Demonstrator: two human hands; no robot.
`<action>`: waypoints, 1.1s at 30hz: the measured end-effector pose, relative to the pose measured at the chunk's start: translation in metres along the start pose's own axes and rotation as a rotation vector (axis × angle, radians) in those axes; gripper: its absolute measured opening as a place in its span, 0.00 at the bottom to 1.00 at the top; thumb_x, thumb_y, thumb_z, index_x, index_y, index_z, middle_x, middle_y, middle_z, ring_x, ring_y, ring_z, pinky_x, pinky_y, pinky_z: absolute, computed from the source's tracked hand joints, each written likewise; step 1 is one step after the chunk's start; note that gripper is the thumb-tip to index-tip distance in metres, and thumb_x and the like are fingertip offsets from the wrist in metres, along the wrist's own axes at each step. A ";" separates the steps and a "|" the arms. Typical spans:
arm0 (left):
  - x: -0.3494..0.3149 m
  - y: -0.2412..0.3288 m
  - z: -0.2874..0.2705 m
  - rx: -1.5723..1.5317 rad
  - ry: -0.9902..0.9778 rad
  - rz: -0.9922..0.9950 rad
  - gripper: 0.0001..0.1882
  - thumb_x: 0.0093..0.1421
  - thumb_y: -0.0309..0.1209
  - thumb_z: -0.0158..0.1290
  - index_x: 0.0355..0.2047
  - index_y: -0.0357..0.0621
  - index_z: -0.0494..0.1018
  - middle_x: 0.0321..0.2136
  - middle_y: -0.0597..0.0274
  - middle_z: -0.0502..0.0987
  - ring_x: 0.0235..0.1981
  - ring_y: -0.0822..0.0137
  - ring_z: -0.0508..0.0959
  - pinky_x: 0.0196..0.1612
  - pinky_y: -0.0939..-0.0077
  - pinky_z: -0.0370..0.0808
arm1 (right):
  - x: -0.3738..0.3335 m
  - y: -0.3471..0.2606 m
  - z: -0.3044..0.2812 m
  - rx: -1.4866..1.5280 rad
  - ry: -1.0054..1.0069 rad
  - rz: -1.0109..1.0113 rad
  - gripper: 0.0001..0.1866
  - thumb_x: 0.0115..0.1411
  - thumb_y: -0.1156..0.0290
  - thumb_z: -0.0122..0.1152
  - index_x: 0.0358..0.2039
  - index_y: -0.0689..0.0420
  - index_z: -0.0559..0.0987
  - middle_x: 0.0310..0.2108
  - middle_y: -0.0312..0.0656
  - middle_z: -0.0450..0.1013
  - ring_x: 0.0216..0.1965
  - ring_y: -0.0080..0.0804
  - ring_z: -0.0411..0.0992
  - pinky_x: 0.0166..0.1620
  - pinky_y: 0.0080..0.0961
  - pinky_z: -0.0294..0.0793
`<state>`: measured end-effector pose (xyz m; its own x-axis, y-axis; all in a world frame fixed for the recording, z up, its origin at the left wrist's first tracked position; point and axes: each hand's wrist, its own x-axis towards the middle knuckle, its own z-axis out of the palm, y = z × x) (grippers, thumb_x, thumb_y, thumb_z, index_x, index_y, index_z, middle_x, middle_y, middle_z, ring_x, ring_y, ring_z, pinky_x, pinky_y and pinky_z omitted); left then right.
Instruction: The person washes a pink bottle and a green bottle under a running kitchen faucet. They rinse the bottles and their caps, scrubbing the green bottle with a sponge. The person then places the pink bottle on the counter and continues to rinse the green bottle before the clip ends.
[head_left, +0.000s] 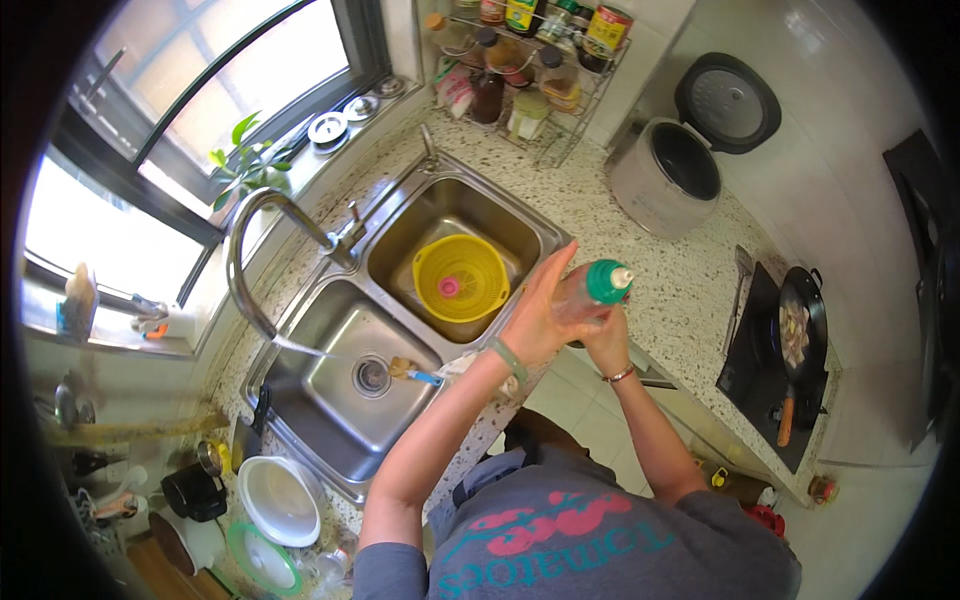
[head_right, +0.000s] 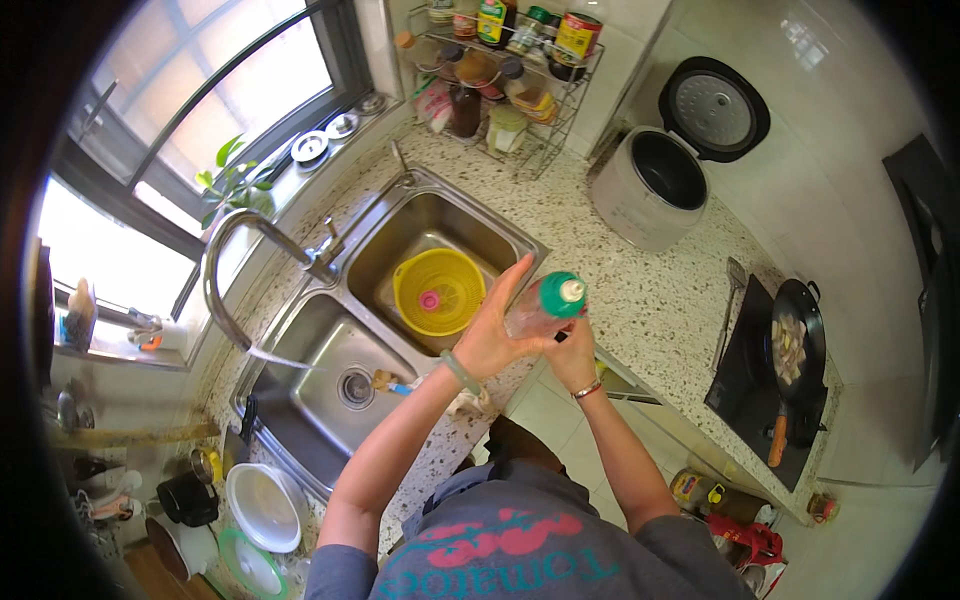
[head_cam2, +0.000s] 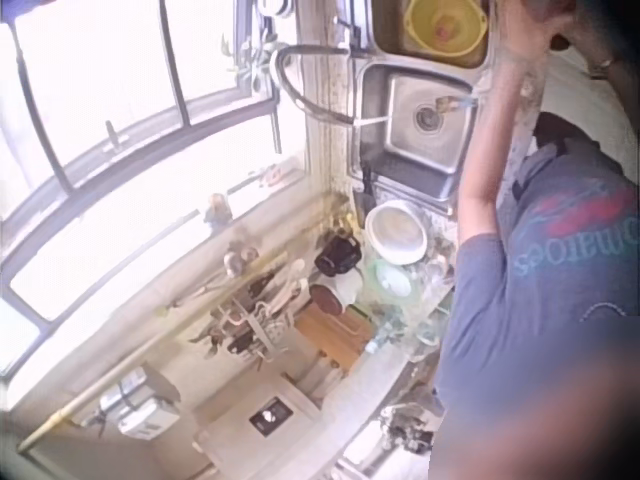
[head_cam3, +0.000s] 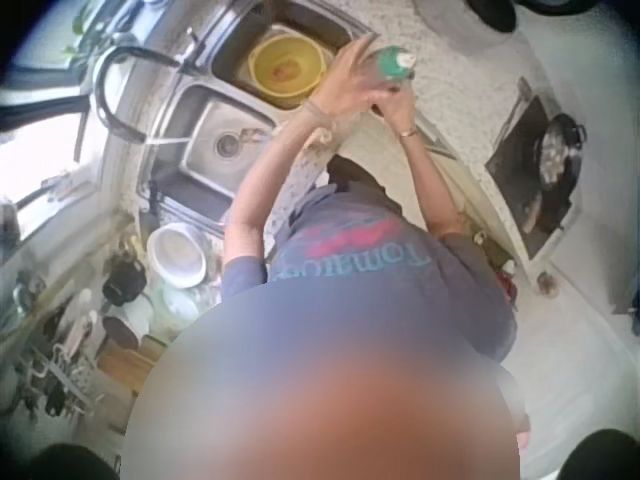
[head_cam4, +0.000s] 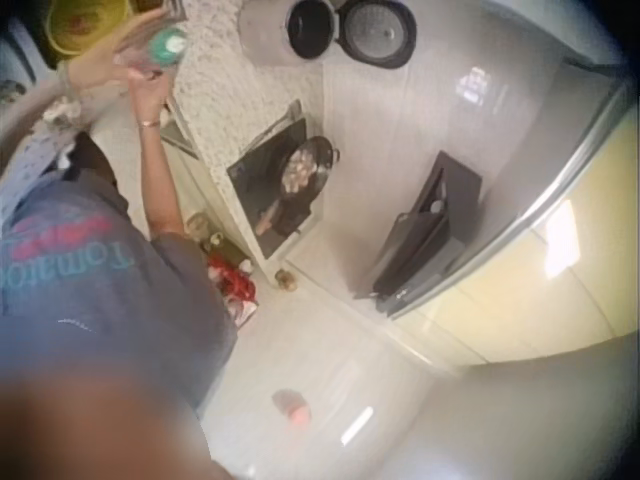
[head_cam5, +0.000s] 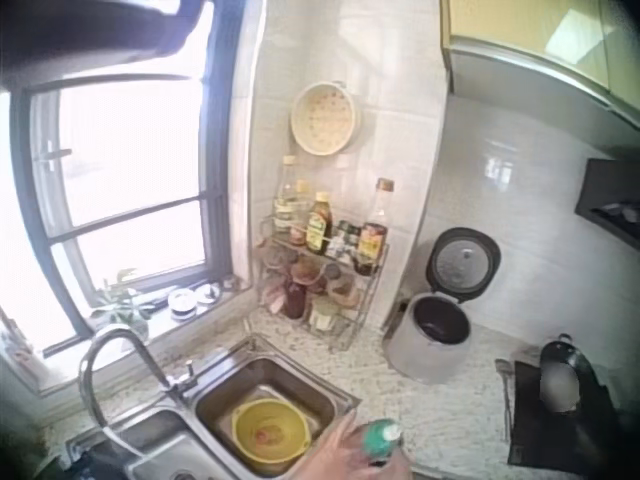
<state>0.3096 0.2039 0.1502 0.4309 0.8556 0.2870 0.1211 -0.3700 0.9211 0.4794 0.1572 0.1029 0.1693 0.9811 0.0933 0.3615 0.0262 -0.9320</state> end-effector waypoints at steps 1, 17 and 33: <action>0.006 -0.012 0.014 -0.064 -0.017 -0.087 0.53 0.46 0.34 0.69 0.67 0.44 0.48 0.64 0.54 0.56 0.64 0.59 0.59 0.59 0.63 0.65 | 0.007 0.015 -0.008 -0.023 0.125 0.036 0.33 0.44 0.65 0.76 0.48 0.59 0.69 0.43 0.43 0.74 0.42 0.32 0.74 0.42 0.28 0.75; -0.021 -0.193 0.033 0.065 0.345 -0.679 0.15 0.60 0.25 0.52 0.49 0.42 0.74 0.42 0.52 0.78 0.46 0.62 0.77 0.50 0.72 0.71 | 0.073 0.104 -0.021 -0.021 0.565 0.084 0.40 0.48 0.69 0.74 0.58 0.60 0.61 0.51 0.45 0.69 0.49 0.34 0.69 0.50 0.28 0.70; -0.045 -0.348 -0.048 0.665 0.059 -0.896 0.17 0.62 0.35 0.50 0.52 0.56 0.69 0.46 0.46 0.73 0.38 0.52 0.79 0.34 0.61 0.78 | -0.004 0.041 0.035 0.244 0.117 0.335 0.13 0.66 0.74 0.51 0.50 0.62 0.72 0.44 0.42 0.75 0.42 0.27 0.74 0.45 0.22 0.73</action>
<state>0.2052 0.3116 -0.1702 -0.0926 0.9195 -0.3819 0.8288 0.2837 0.4823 0.4610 0.1611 0.0524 0.3481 0.9153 -0.2027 0.0441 -0.2320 -0.9717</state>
